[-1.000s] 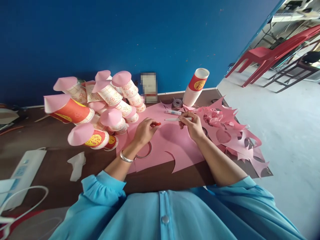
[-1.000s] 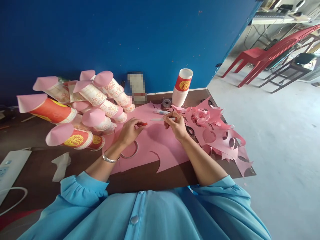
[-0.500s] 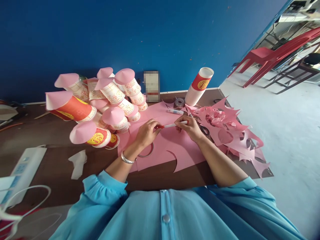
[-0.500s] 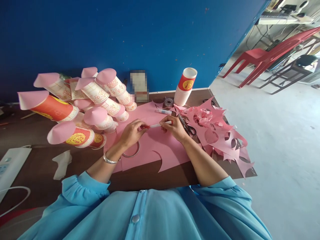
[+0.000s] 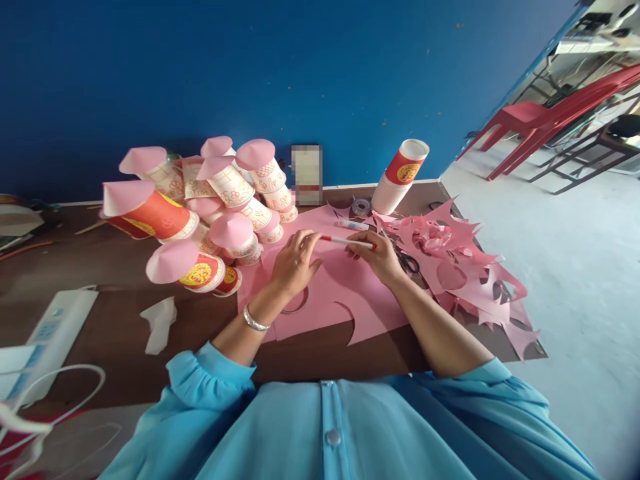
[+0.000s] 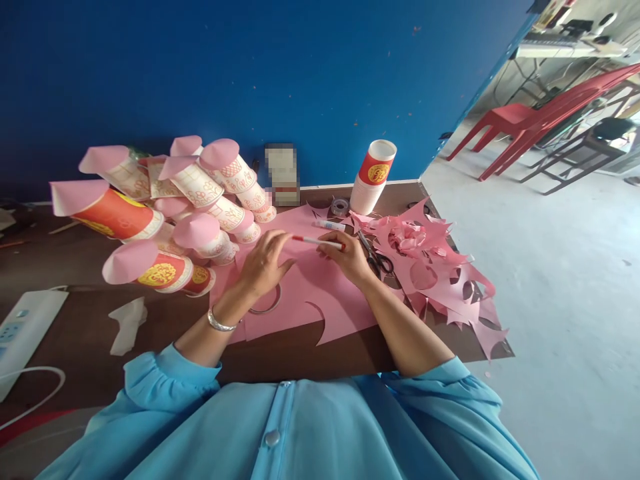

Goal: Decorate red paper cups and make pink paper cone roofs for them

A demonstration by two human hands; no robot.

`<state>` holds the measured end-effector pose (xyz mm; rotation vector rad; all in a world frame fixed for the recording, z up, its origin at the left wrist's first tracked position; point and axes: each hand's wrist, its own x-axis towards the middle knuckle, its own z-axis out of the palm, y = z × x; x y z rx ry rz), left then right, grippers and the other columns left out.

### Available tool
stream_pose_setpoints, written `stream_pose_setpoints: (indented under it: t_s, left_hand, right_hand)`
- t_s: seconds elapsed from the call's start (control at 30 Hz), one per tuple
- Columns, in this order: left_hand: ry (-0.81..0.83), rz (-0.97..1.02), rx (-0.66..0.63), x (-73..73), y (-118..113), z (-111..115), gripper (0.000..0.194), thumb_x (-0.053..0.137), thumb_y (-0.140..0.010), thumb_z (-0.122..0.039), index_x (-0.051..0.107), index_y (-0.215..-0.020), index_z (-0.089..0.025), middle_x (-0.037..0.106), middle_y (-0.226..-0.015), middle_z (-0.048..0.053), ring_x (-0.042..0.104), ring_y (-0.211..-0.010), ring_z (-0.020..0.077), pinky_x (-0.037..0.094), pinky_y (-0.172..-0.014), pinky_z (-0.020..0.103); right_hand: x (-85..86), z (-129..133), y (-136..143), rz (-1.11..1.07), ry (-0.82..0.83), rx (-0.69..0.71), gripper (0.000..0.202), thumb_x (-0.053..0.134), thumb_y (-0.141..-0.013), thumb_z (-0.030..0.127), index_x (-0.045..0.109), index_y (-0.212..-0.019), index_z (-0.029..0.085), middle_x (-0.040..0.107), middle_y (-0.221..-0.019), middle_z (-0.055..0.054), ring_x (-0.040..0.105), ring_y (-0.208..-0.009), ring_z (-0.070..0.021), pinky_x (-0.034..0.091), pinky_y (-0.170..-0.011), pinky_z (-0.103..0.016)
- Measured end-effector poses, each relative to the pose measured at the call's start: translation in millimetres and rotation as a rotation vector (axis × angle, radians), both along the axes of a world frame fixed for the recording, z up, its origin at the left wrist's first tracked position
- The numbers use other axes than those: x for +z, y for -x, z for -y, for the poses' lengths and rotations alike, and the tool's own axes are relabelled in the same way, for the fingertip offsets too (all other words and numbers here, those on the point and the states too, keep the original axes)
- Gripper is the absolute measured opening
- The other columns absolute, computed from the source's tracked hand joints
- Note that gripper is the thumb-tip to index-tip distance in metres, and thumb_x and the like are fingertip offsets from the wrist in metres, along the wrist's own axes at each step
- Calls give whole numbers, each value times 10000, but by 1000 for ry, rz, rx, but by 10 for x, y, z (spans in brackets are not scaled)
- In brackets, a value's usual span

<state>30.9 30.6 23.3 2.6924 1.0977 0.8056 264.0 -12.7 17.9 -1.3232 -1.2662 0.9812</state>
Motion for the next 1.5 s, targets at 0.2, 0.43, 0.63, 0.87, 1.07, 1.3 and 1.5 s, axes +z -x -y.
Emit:
stream_pose_setpoints:
  t_s: [0.2, 0.43, 0.63, 0.87, 1.07, 1.3, 1.5]
  left_hand:
    - [97, -231, 22, 135, 391, 380, 416, 794, -870, -240, 664, -1263, -190, 663, -1378, 137, 630, -1258, 331, 591, -1009, 468]
    - [202, -266, 74, 69, 819, 727, 648, 814, -864, -344, 572, -1436, -159, 644, -1442, 154, 596, -1326, 351, 539, -1106, 525]
    - [198, -183, 91, 20, 850, 773, 637, 817, -855, -294, 554, -1421, -167, 676, -1375, 159, 640, -1258, 345, 558, -1072, 511]
    - [81, -119, 198, 188, 1253, 1012, 595, 744, -913, -325, 496, -1441, -209, 671, -1361, 158, 639, -1254, 346, 552, -1077, 515]
    - [123, -225, 402, 112, 1805, 1225, 503, 662, -951, -354, 519, -1417, -229, 664, -1376, 168, 649, -1246, 378, 566, -1034, 537]
    - [145, -281, 506, 36, 2239, 1265, 499, 602, -976, -378, 509, -1454, -270, 615, -1469, 176, 633, -1298, 425, 523, -1086, 621]
    - [111, -250, 534, 104, 2052, 1321, 586, 598, -955, -390, 445, -1521, -414, 541, -1565, 56, 600, -1329, 443, 484, -1104, 701]
  right_hand:
    - [-51, -191, -322, 902, -62, -145, 231, 626, -940, 274, 776, -1116, 253, 807, -1126, -74, 743, -947, -267, 580, -817, -386]
    - [-93, -357, -492, 1352, -109, -96, 279, 545, -972, 218, 747, -1163, 199, 758, -1249, -147, 680, -1133, -324, 558, -868, -426]
    - [39, -102, -237, 1392, -388, -68, 301, 571, -991, 243, 692, -1252, 154, 750, -1246, -150, 657, -1155, -328, 498, -960, -447]
    - [175, 440, 13, 1348, -419, 102, 194, 550, -1023, 206, 735, -1082, 195, 787, -1073, -86, 698, -972, -247, 513, -858, -361]
    - [174, 709, -149, 1365, -227, 53, 236, 537, -1022, 227, 753, -1119, 226, 782, -1099, -90, 691, -986, -253, 520, -855, -368]
    - [153, 847, -446, 1472, -23, -150, 251, 519, -1023, 259, 753, -1078, 185, 755, -1063, -118, 664, -1007, -278, 467, -715, -350]
    - [146, 879, -582, 1520, 61, -168, 230, 523, -1018, 243, 732, -1093, 182, 748, -1109, -109, 664, -1034, -264, 488, -730, -331]
